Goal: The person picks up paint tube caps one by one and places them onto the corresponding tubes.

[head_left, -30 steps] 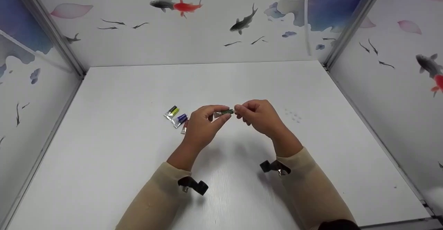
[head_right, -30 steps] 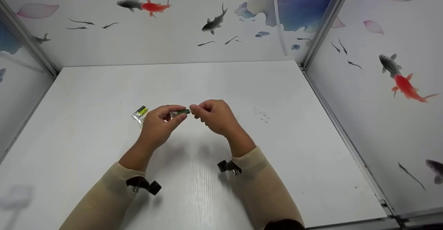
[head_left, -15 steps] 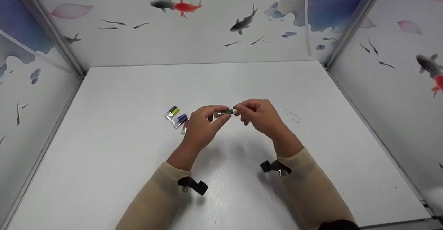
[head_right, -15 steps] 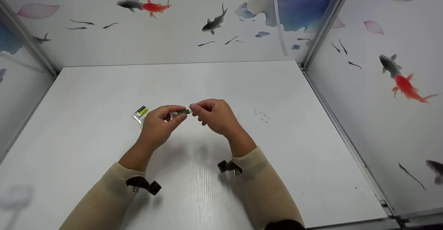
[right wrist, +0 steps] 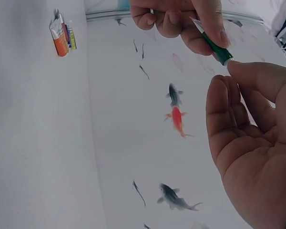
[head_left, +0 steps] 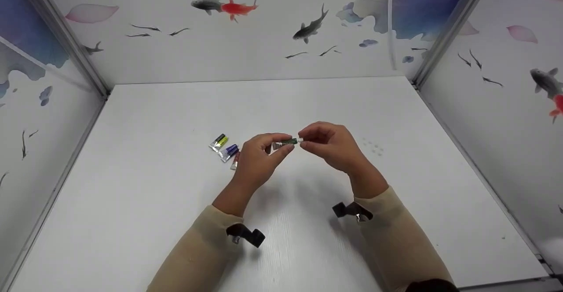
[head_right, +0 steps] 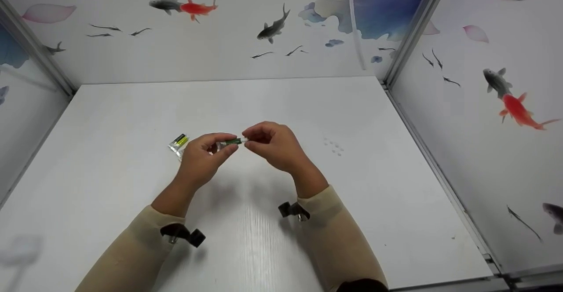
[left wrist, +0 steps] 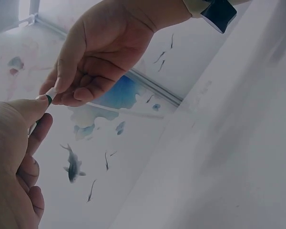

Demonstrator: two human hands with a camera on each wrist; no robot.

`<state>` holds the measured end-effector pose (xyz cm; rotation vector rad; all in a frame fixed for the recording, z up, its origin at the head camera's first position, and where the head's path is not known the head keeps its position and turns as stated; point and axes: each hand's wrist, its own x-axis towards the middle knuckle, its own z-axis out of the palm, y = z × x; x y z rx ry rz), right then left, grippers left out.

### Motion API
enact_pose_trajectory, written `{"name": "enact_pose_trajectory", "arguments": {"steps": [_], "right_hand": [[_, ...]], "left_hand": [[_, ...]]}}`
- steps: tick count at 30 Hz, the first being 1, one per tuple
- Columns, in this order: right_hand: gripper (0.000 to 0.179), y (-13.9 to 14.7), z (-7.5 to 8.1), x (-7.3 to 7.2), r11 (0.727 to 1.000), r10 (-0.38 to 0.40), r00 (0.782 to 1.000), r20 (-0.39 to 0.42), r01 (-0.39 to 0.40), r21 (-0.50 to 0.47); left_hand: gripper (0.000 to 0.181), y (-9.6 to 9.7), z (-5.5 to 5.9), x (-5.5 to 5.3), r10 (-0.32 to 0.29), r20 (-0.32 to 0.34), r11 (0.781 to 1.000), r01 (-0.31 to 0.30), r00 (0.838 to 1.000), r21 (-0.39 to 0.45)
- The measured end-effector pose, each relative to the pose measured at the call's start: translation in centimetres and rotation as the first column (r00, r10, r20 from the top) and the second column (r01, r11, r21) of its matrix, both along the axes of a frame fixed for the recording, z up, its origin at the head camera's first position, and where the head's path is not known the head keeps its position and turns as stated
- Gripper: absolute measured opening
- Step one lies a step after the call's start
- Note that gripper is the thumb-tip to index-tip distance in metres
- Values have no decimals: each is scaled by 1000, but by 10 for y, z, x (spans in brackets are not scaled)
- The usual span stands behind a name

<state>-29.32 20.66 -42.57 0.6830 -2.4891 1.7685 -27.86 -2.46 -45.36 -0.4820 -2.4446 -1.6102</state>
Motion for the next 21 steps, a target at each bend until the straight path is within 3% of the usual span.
{"name": "enact_pose_trajectory", "arguments": {"steps": [21], "right_hand": [[15,-6,4,2,989,-81,997,12,79,123]], "left_hand": [[19,2,0,1,0,18,1000,0,1000,9]]}}
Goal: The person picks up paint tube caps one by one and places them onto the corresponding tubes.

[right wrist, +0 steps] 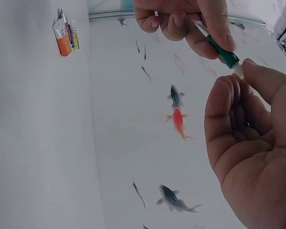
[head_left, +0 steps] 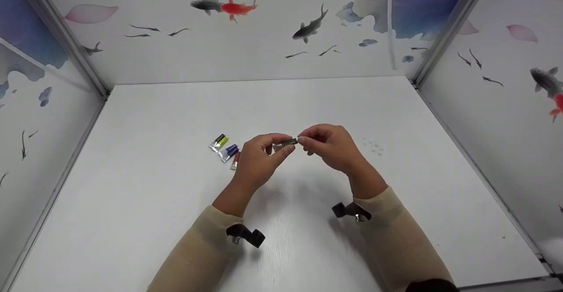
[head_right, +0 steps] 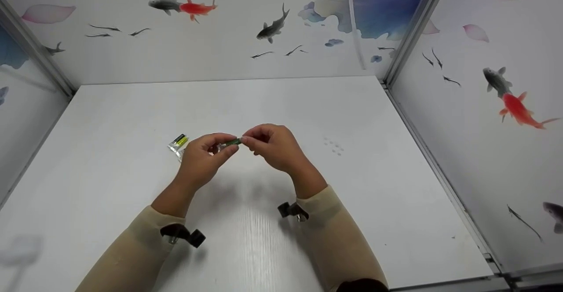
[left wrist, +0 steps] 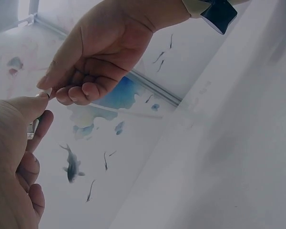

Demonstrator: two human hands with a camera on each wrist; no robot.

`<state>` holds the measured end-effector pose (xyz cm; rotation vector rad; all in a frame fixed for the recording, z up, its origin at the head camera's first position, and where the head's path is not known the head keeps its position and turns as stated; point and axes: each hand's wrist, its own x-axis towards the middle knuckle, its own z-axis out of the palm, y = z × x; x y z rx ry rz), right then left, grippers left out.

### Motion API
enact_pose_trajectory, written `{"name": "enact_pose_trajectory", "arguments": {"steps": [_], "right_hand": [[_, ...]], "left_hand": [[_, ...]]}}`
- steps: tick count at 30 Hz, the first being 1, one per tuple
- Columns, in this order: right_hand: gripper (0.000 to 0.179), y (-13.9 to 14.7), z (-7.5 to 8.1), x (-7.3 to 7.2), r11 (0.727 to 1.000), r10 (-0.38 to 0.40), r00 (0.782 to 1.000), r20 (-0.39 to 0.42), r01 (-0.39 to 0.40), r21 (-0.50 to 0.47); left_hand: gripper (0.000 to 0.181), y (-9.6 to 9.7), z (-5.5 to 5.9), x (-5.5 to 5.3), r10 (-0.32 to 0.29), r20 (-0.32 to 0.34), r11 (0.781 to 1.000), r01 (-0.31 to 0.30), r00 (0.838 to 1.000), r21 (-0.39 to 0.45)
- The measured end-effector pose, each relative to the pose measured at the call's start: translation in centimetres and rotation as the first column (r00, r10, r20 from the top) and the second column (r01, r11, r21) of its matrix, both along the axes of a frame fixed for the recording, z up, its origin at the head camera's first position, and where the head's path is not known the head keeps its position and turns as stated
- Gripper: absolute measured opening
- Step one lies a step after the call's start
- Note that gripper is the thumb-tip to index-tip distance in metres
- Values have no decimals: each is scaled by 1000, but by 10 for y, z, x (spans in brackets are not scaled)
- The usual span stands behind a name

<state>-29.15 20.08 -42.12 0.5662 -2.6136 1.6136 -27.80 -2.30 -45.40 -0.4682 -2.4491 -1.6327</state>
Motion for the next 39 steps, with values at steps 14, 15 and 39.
{"name": "enact_pose_trajectory", "arguments": {"steps": [14,15,39], "right_hand": [[22,-1,-2,0,1000,-29,1000,10,29,8],[22,-1,-2,0,1000,-30,1000,10,30,10],[16,10,-4,-2,994,103,983,-152,-108,-30]], "left_hand": [[20,0,0,0,-12,-18,1000,12,1000,2],[20,0,0,0,-13,-18,1000,13,1000,2],[20,-2,2,2,-36,-22,999,36,999,20]]}}
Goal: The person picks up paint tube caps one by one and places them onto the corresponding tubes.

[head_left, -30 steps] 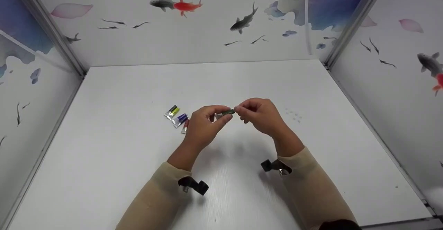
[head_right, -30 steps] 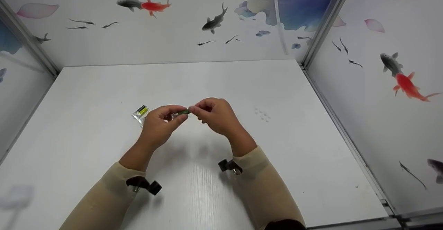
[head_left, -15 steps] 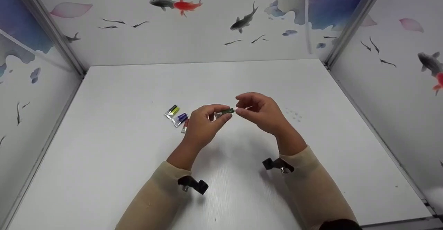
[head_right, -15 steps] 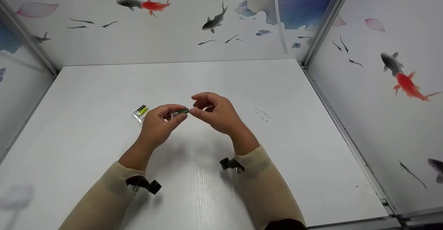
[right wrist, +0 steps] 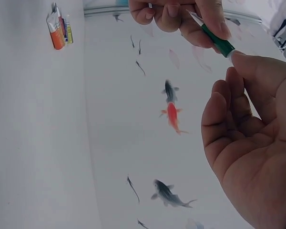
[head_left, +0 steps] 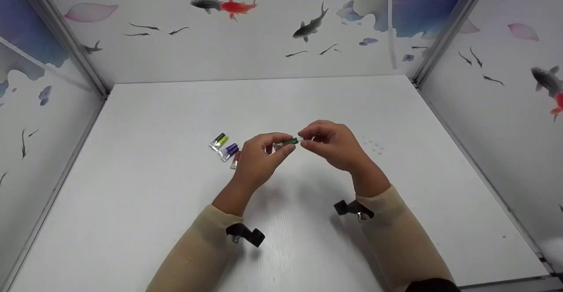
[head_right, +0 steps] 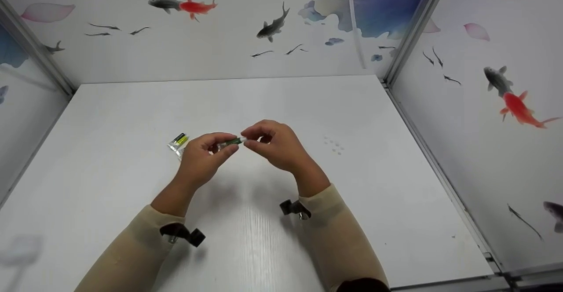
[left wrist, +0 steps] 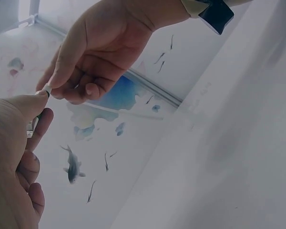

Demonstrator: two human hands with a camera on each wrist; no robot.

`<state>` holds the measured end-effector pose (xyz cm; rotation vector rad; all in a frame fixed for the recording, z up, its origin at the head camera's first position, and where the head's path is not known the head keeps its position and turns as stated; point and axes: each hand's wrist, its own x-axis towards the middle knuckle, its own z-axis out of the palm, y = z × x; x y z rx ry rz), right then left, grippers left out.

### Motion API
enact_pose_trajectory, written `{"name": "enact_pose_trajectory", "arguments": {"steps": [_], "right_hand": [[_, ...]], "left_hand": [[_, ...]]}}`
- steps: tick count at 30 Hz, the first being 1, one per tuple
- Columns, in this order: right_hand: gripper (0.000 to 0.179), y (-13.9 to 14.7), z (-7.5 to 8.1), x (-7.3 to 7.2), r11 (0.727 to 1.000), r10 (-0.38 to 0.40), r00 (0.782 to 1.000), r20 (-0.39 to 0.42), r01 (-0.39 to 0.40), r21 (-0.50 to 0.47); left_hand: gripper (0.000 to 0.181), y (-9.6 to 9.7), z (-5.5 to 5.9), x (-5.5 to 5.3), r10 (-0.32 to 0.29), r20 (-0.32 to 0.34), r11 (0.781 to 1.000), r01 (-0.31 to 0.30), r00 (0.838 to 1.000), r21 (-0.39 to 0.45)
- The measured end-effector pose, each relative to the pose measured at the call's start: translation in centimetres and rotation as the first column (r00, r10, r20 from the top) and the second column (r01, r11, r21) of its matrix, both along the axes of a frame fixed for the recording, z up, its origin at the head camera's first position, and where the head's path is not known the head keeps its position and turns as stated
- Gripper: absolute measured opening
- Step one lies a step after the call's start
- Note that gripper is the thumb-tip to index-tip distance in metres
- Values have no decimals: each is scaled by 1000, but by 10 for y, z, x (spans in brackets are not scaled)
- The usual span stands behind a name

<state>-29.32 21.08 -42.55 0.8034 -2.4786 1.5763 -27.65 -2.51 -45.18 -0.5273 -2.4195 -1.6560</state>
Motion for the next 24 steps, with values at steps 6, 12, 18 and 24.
{"name": "enact_pose_trajectory", "arguments": {"steps": [6,12,18,24], "right_hand": [[13,-1,1,0,999,-24,1000,10,24,40],[10,-3,1,-1,997,-55,998,39,52,65],[15,-4,0,-1,995,-73,994,78,68,69],[20,-6,1,0,995,-81,991,103,75,67]], "left_hand": [[21,0,0,0,1,-2,1000,-1,1000,-7],[20,0,1,1,10,5,1000,-10,1000,-13],[20,0,2,1,8,7,1000,-8,1000,-10],[20,2,1,1,12,-9,1000,-12,1000,-5]]}}
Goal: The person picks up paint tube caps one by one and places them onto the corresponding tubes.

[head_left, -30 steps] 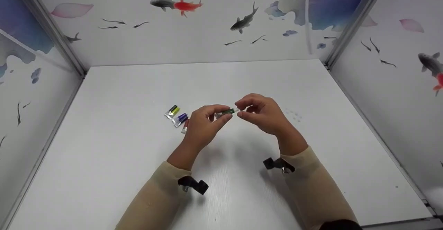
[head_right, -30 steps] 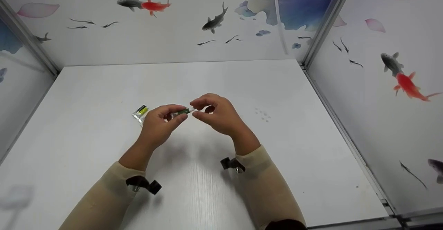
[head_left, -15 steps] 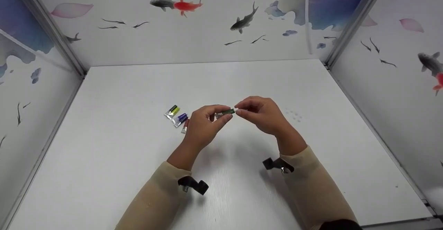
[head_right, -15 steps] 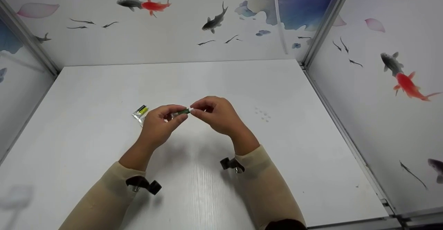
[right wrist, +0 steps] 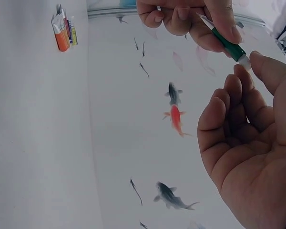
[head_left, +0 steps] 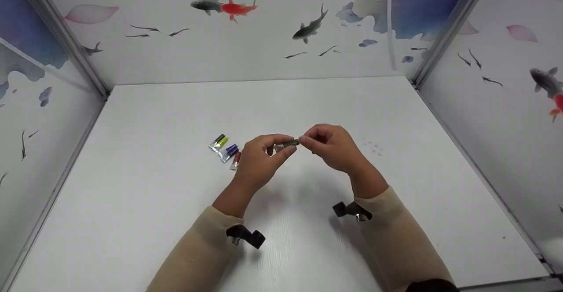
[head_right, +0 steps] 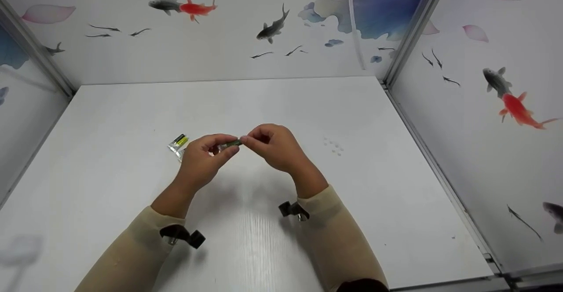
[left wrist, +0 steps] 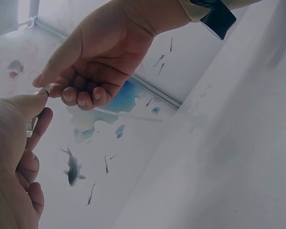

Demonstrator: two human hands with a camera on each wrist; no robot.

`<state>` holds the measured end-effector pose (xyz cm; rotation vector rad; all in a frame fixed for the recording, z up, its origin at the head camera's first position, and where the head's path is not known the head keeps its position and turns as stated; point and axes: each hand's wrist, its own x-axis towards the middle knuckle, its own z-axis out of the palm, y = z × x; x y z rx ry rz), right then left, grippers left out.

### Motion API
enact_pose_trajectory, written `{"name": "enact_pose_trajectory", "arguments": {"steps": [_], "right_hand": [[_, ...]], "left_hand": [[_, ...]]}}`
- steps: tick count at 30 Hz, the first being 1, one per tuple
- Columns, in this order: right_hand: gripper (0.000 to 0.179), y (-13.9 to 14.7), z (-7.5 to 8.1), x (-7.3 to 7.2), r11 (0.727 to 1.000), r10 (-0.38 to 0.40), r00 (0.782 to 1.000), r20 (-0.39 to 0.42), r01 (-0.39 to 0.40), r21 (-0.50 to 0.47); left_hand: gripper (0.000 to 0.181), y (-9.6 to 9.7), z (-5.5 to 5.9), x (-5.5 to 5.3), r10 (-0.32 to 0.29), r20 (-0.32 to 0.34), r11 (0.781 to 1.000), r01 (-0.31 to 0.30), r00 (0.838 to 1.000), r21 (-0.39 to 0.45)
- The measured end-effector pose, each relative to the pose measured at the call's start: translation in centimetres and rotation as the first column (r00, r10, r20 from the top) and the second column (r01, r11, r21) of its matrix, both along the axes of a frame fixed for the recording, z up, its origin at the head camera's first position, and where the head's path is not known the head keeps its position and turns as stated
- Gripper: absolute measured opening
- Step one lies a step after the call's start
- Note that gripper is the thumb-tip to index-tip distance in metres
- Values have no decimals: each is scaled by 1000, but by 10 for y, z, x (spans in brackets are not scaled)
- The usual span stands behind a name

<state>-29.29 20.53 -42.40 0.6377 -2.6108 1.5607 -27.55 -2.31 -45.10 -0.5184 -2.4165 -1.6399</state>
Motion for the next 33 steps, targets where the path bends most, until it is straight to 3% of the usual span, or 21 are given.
{"name": "enact_pose_trajectory", "arguments": {"steps": [7,12,17,26,33], "right_hand": [[16,1,-1,0,998,32,999,-17,-33,-54],[28,4,1,2,989,86,994,-67,-93,-116],[25,6,2,2,980,136,985,-102,-149,-135],[18,3,-1,2,993,86,991,-105,-94,-74],[14,1,1,2,992,90,991,-96,-98,-79]], "left_hand": [[21,0,0,0,1,-24,1000,-1,1000,-2],[21,-1,0,0,-2,-16,1000,2,1000,-1],[21,-1,0,0,-3,-29,1000,3,1000,0],[22,-2,0,0,1,-40,1000,-1,999,-4],[22,-2,2,1,-13,-30,1000,13,999,11]]}}
